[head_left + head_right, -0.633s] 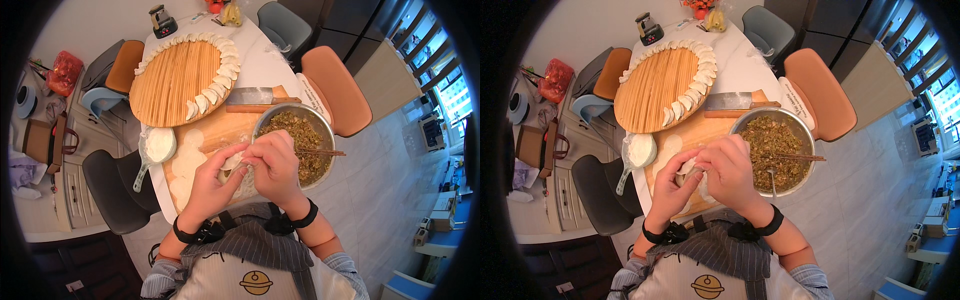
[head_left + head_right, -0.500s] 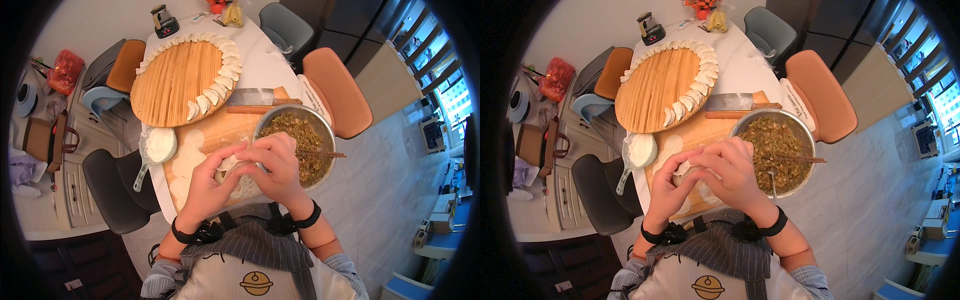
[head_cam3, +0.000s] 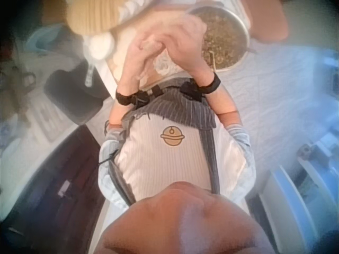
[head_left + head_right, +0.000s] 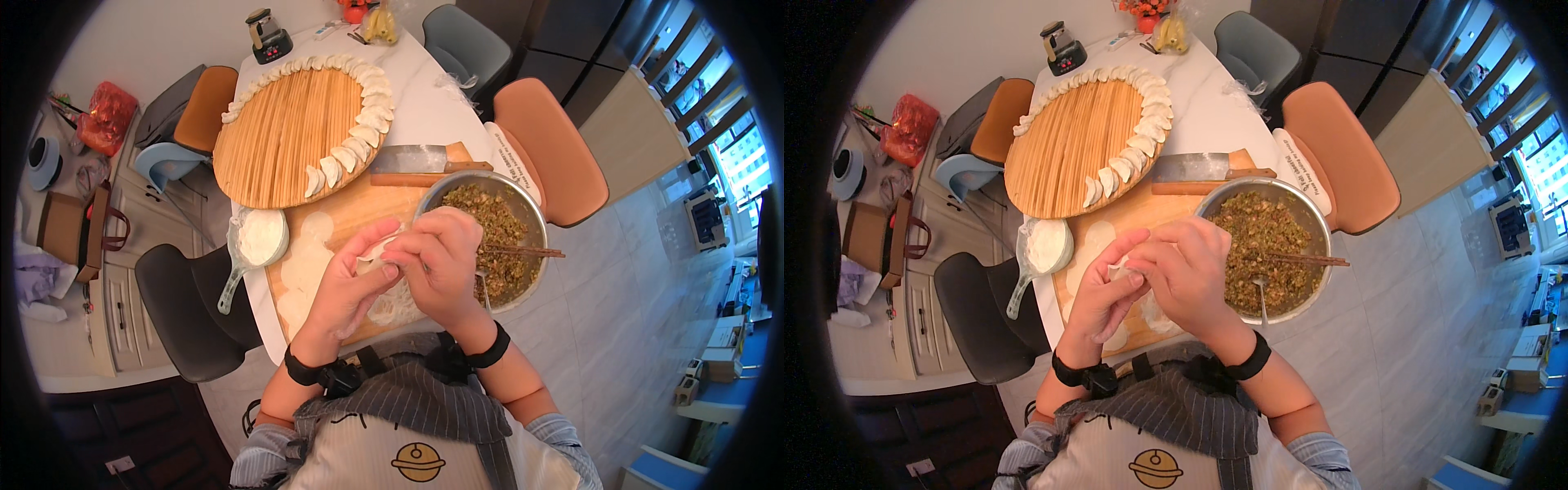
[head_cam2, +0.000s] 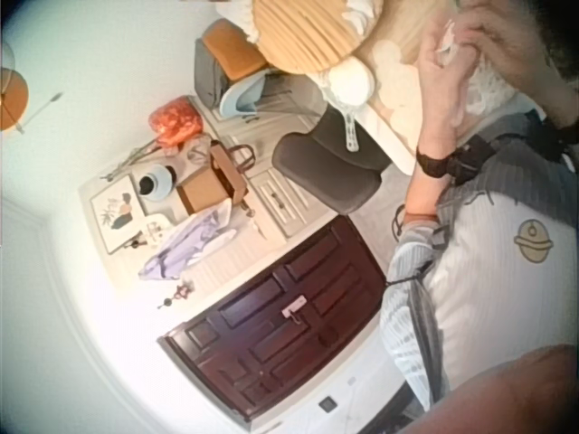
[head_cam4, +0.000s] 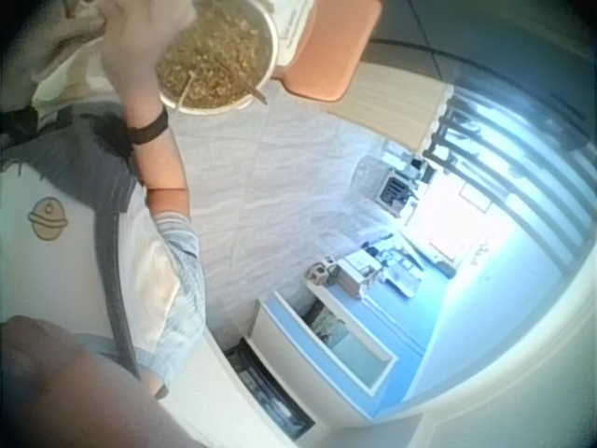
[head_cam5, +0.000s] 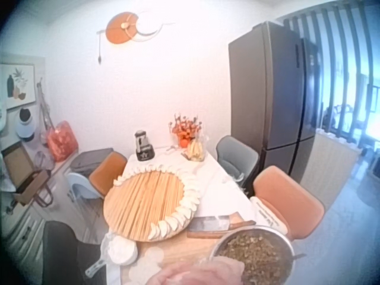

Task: The person prepares dumplings by using a spoon to place a meat and vegetable mixture onto dough wrappers, pinching the edges closed by hand, and arranging them on a large circular wooden tray.

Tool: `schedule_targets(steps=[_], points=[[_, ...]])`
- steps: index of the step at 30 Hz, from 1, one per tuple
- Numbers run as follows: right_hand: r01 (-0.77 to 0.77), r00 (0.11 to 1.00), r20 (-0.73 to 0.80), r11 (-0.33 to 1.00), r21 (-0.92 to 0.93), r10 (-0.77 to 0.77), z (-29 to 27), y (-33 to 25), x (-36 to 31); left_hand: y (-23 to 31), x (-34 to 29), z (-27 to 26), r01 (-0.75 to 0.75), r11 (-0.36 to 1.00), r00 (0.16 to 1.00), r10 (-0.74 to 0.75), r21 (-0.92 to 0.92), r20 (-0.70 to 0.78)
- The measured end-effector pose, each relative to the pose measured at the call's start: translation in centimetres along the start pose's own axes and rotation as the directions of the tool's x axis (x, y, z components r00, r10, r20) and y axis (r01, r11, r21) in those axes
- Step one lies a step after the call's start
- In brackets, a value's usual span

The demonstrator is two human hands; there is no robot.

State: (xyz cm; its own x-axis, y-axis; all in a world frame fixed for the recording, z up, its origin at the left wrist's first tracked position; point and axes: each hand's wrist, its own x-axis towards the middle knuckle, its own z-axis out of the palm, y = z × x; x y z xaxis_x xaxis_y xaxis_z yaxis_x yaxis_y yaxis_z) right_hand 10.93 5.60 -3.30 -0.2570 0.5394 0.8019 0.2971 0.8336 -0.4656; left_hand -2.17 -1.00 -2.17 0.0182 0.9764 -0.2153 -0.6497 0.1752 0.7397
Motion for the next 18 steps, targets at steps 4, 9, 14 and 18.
schedule_targets(steps=[4,9,14,18], points=[[-0.115,0.993,-0.007,0.992,0.058,0.116,-0.6,-0.7,0.2,0.2,-0.1,-0.2,-0.069,0.991,0.998,0.068,0.116,0.011],[0.091,0.991,0.105,0.992,-0.089,-0.082,-2.1,0.3,0.3,0.4,-0.6,0.0,-0.179,0.95,0.983,0.16,0.255,0.093],[0.291,0.934,0.275,0.934,-0.208,-0.229,-2.8,0.7,0.5,0.9,-0.9,0.4,-0.119,0.947,0.99,0.091,0.299,0.104],[0.26,0.937,0.275,0.954,-0.146,-0.214,-2.9,0.5,0.8,1.0,-0.4,0.5,-0.012,0.997,1.0,0.009,0.076,0.03]])
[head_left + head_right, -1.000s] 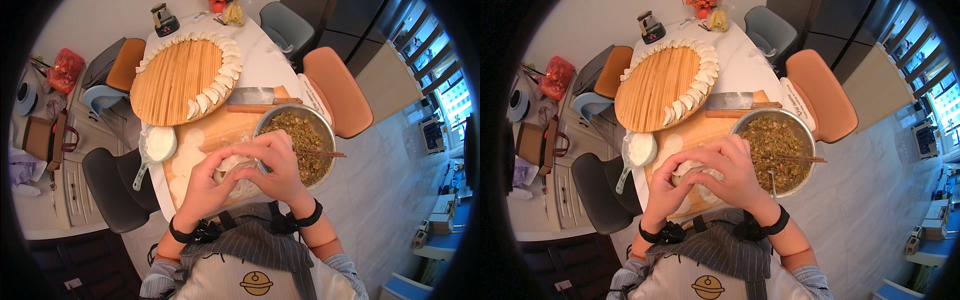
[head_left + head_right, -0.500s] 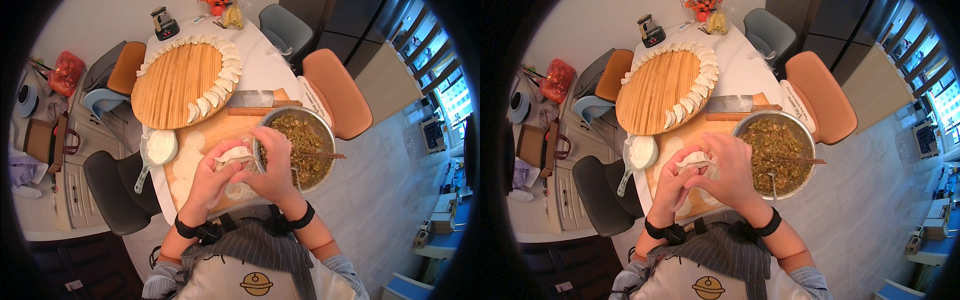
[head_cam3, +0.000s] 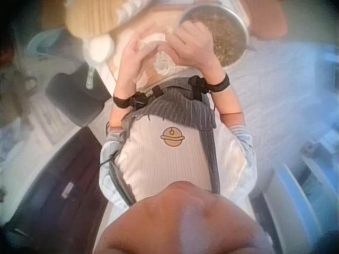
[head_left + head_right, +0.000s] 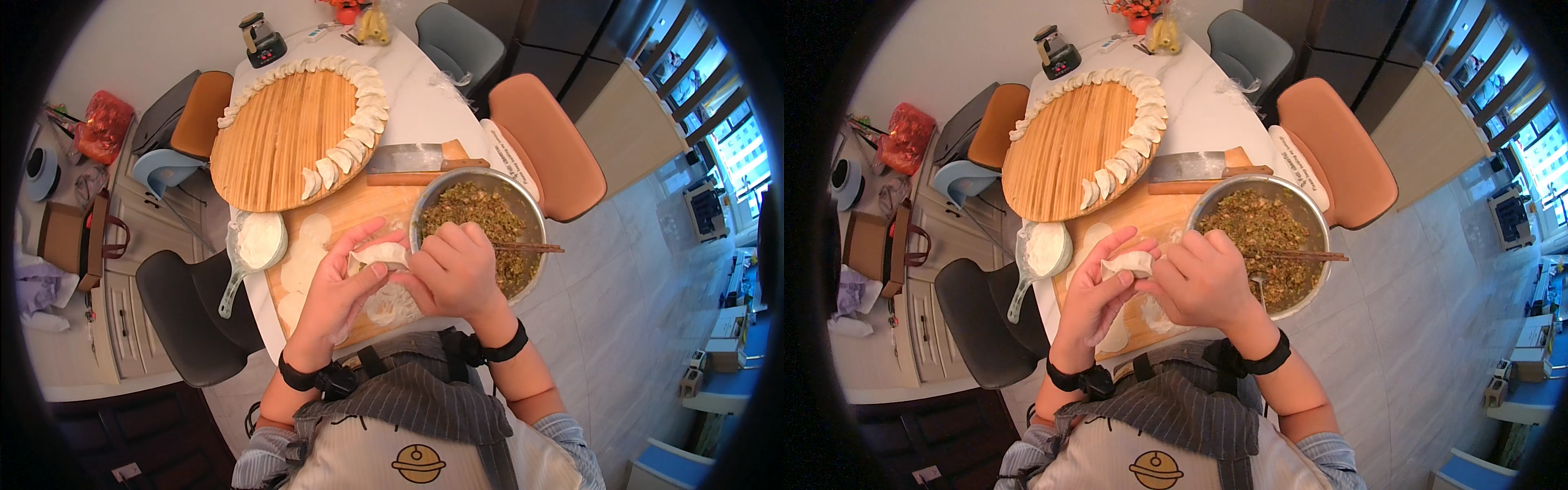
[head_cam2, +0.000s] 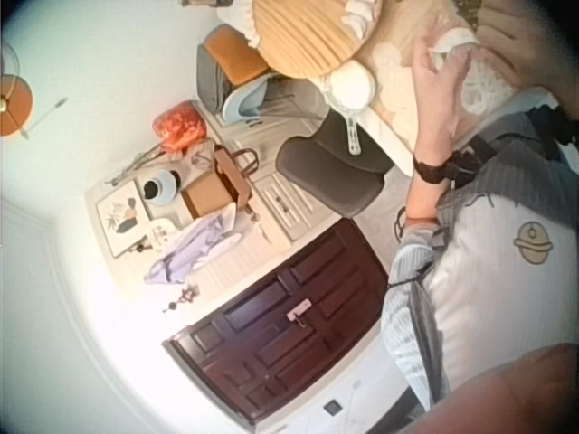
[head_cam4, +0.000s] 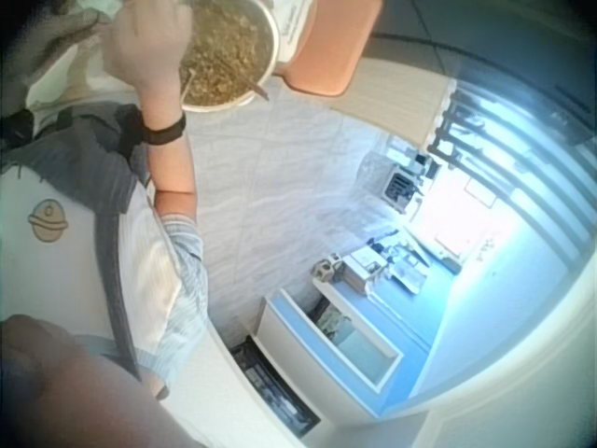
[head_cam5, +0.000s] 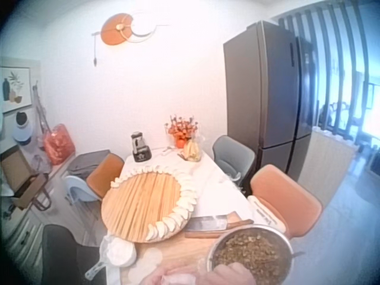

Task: The person prepares dumplings by using a spoon to place a meat and vegetable mixture onto dough wrappers, pinching the edges closed by hand, and arranging them on a large circular wooden tray.

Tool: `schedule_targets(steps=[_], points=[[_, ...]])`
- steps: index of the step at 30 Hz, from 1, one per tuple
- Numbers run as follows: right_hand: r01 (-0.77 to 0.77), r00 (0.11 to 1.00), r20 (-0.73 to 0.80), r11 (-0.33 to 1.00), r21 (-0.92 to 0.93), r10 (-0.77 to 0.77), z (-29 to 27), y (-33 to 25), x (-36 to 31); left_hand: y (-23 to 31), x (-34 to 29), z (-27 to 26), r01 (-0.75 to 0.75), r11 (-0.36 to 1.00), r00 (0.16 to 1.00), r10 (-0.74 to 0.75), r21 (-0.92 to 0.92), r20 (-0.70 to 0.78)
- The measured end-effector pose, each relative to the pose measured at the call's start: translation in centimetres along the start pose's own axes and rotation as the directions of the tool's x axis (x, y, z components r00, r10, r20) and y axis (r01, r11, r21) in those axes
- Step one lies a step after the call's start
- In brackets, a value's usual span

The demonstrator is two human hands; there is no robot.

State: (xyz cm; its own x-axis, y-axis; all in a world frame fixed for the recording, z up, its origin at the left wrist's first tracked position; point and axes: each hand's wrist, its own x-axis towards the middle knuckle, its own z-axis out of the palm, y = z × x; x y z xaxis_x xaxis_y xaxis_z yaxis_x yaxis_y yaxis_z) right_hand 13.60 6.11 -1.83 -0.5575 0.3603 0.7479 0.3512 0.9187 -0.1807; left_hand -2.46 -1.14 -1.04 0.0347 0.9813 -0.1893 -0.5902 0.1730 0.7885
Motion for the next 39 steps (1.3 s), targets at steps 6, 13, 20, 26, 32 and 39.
schedule_targets(steps=[6,13,20,26,32,39], points=[[-0.095,0.991,-0.079,0.986,0.138,0.106,1.6,-0.1,-0.8,-0.1,0.0,-0.4,0.028,0.999,1.0,-0.028,-0.026,-0.013],[-0.258,0.965,-0.007,0.956,0.14,0.262,3.5,-0.6,-1.0,-0.8,1.2,0.0,-0.216,0.953,0.976,0.218,-0.212,-0.018],[-0.264,0.919,-0.247,0.945,0.193,0.307,2.4,-1.9,1.1,-1.1,1.1,-0.7,-0.22,0.975,0.975,0.221,0.03,-0.015],[-0.191,0.979,-0.039,0.963,0.188,0.202,1.6,-1.5,1.1,-0.9,0.1,-0.5,-0.171,0.944,0.985,0.171,0.282,0.023],[-0.229,0.97,-0.023,0.936,0.267,0.243,1.9,-1.7,0.8,-0.7,-0.1,-1.0,-0.147,0.901,0.989,0.135,0.409,0.058],[-0.189,0.98,0.012,0.924,0.333,0.196,2.0,-1.1,0.0,-0.4,-0.3,-0.6,-0.166,0.861,0.986,0.15,0.481,0.072]])
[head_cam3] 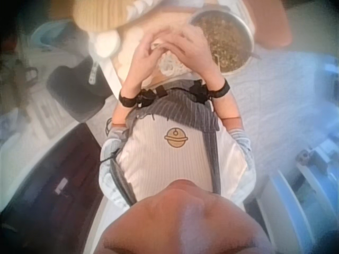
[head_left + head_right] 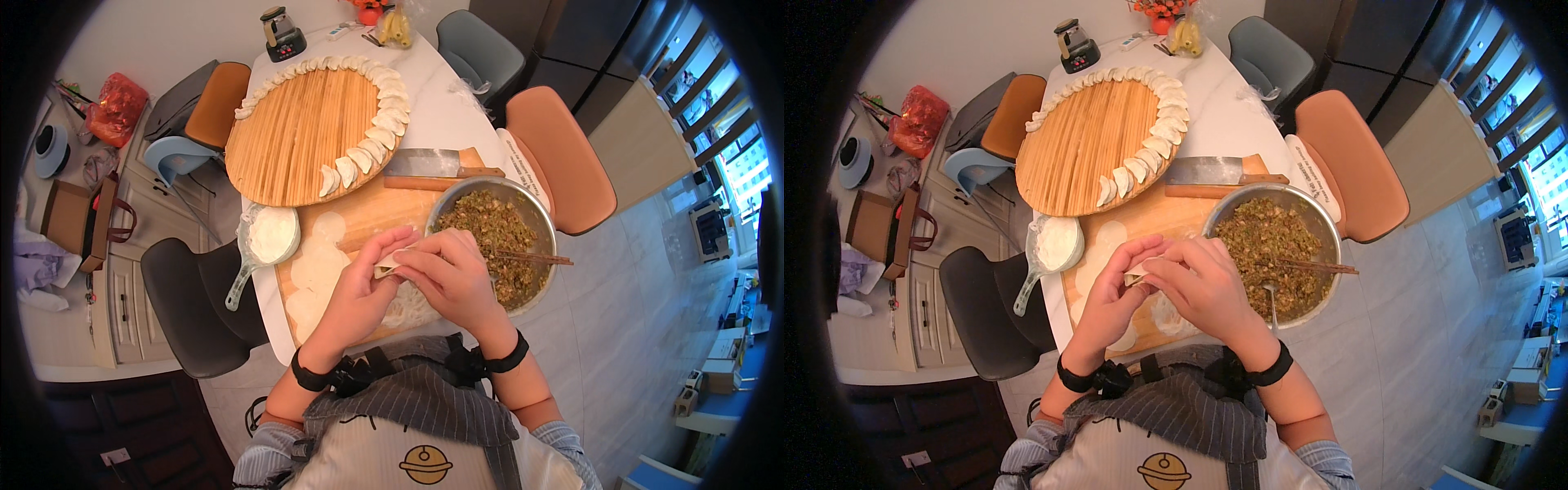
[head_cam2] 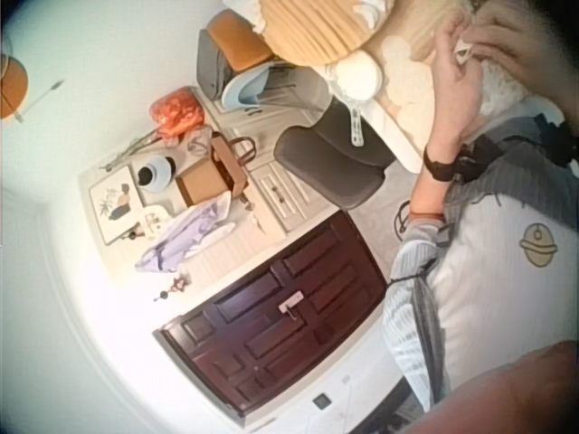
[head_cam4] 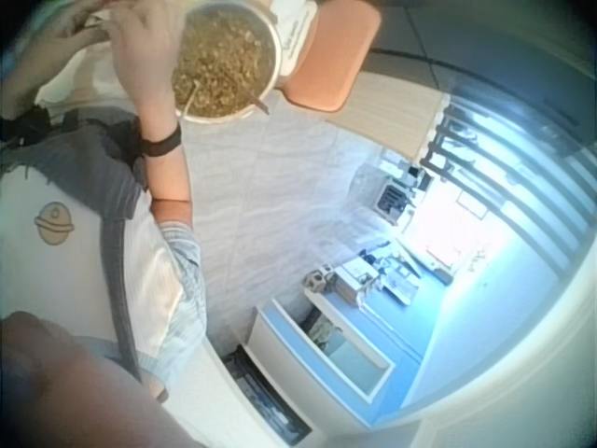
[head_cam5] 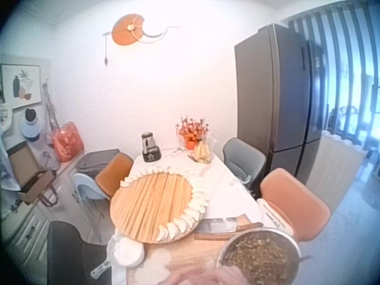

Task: The person prepares dumplings by using a spoon to place a meat and vegetable mixture onto dough wrappers, pinching the edges closed by hand, and arranging them on a large circular wooden tray.

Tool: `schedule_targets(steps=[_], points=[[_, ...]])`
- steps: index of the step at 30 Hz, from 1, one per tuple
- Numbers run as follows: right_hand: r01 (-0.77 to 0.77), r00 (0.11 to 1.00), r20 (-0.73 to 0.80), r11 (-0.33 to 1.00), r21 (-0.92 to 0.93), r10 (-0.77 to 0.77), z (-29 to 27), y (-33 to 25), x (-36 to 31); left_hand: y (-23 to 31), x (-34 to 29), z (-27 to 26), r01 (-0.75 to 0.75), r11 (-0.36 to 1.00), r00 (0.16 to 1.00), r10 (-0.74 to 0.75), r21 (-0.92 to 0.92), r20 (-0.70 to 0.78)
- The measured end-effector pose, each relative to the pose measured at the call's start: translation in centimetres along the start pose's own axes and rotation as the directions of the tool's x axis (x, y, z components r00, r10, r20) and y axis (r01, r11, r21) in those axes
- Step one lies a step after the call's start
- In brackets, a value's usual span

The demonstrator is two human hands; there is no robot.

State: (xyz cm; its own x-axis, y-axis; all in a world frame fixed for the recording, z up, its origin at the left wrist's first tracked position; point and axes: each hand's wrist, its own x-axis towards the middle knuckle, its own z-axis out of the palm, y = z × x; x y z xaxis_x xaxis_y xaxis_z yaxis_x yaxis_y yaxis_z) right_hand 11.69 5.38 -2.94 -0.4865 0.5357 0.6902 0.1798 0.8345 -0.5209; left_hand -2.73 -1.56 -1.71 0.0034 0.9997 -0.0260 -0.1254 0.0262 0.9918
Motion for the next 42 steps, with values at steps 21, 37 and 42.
schedule_targets(steps=[21,37,42], points=[[-0.122,0.983,-0.152,0.986,-0.112,0.105,0.3,-0.8,0.3,-1.8,0.8,0.1,0.14,0.778,0.99,-0.104,-0.613,0.094],[0.041,0.997,0.06,0.999,0.009,-0.042,-1.1,-0.2,0.6,-1.4,0.3,-2.0,0.342,0.853,0.922,-0.222,-0.394,0.318],[0.018,0.999,-0.046,0.999,-0.046,-0.021,-1.0,-0.8,0.0,-2.3,0.3,-1.7,0.355,0.699,0.888,-0.043,-0.622,0.458]])
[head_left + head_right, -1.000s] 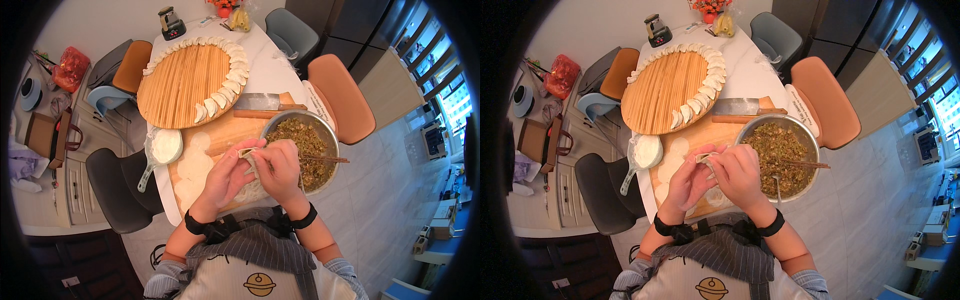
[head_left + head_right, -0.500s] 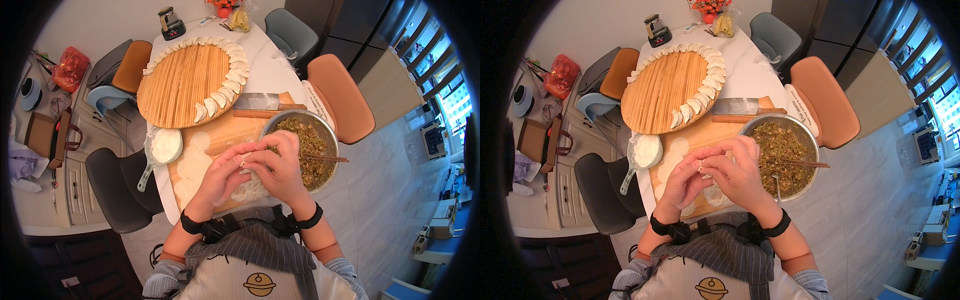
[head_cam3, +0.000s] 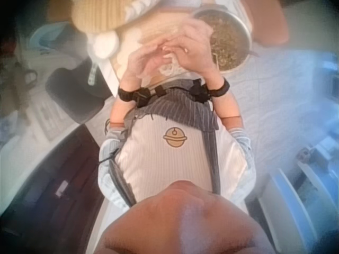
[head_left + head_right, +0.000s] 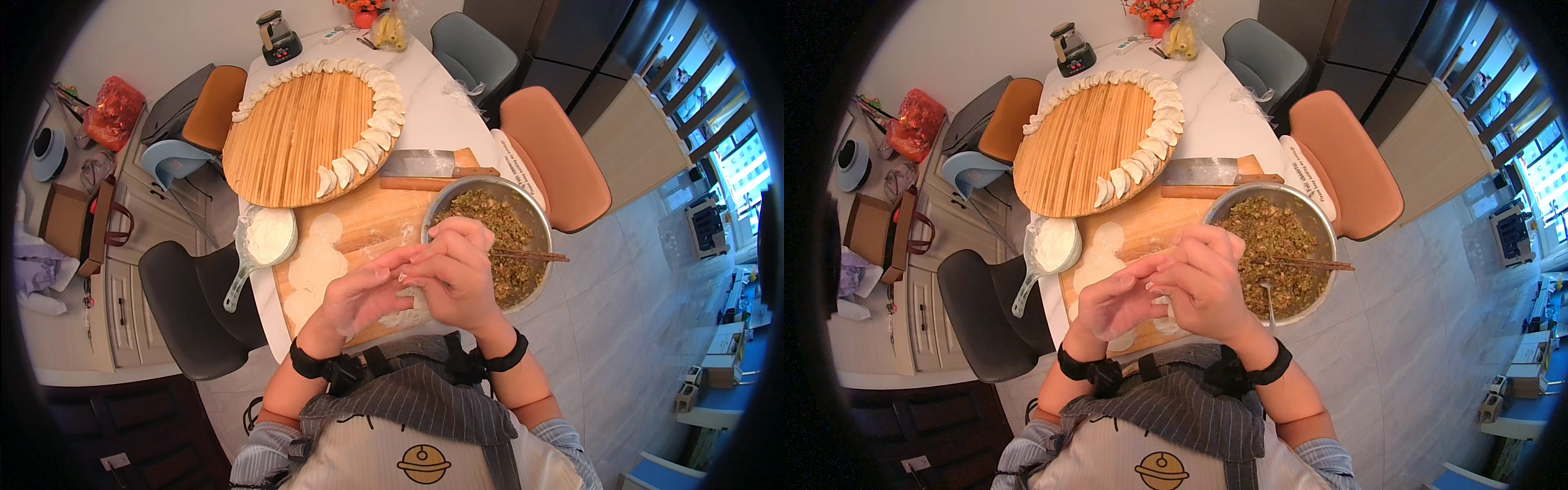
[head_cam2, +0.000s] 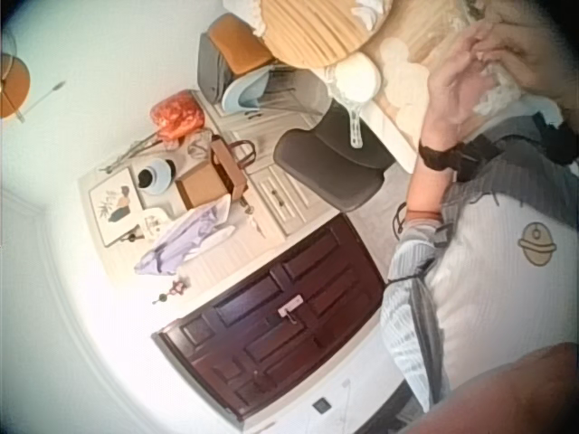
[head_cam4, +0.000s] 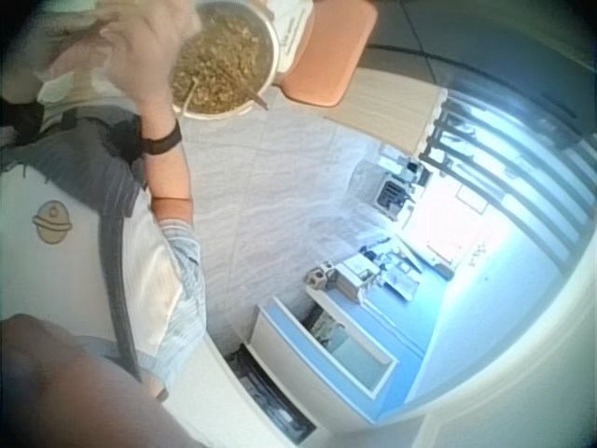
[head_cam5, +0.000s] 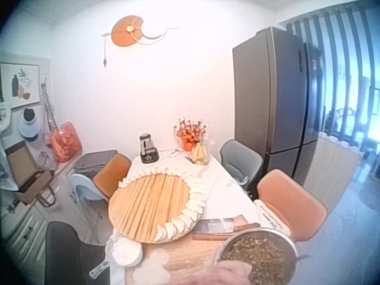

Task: The person prepares dumplings by using a spoon to place a meat and vegetable mixture onto dough wrappers, pinching the edges closed by hand, and arranging them on a large circular wooden tray.

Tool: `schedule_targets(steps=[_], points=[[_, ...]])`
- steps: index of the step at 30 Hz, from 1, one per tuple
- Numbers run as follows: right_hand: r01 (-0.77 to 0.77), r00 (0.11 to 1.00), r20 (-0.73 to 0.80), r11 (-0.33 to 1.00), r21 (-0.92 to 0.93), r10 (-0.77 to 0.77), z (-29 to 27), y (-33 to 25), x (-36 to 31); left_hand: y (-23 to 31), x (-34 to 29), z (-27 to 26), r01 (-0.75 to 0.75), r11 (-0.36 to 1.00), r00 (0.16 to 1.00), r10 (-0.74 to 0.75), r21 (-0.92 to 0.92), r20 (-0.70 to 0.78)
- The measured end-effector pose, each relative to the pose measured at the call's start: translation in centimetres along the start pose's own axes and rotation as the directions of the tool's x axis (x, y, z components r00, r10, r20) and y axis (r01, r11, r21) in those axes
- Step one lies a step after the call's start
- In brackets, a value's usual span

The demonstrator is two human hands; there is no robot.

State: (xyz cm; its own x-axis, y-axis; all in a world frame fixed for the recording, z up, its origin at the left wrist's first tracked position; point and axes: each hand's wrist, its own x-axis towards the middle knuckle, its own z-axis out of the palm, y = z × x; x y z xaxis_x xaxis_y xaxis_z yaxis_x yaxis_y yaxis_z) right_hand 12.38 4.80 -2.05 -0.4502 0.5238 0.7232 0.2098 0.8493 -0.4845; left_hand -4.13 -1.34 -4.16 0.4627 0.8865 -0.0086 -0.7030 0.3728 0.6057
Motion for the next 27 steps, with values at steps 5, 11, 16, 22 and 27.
schedule_targets(steps=[5,11,16,22,27], points=[[-0.042,0.998,-0.038,0.999,-0.021,0.042,0.7,0.1,-0.7,-0.9,0.4,0.9,-0.018,0.999,0.994,0.013,-0.044,-0.109],[-0.26,0.954,0.153,0.965,0.009,0.256,1.2,-1.3,-0.3,-1.0,0.0,-0.8,-0.026,1.0,0.981,0.023,-0.014,-0.19],[-0.244,0.963,0.121,0.97,0.019,0.24,2.4,-1.3,-0.2,-1.0,-0.2,0.9,-0.029,0.999,0.957,0.022,-0.02,-0.288],[-0.223,0.975,-0.011,0.973,-0.065,0.223,3.9,-1.5,-0.5,-0.5,-0.5,1.2,-0.048,0.997,0.963,0.032,-0.054,-0.268],[-0.159,0.968,0.168,0.974,-0.163,0.186,4.2,-2.7,-0.2,-0.5,-1.7,-1.2,-0.065,0.975,0.98,0.022,-0.211,-0.199]])
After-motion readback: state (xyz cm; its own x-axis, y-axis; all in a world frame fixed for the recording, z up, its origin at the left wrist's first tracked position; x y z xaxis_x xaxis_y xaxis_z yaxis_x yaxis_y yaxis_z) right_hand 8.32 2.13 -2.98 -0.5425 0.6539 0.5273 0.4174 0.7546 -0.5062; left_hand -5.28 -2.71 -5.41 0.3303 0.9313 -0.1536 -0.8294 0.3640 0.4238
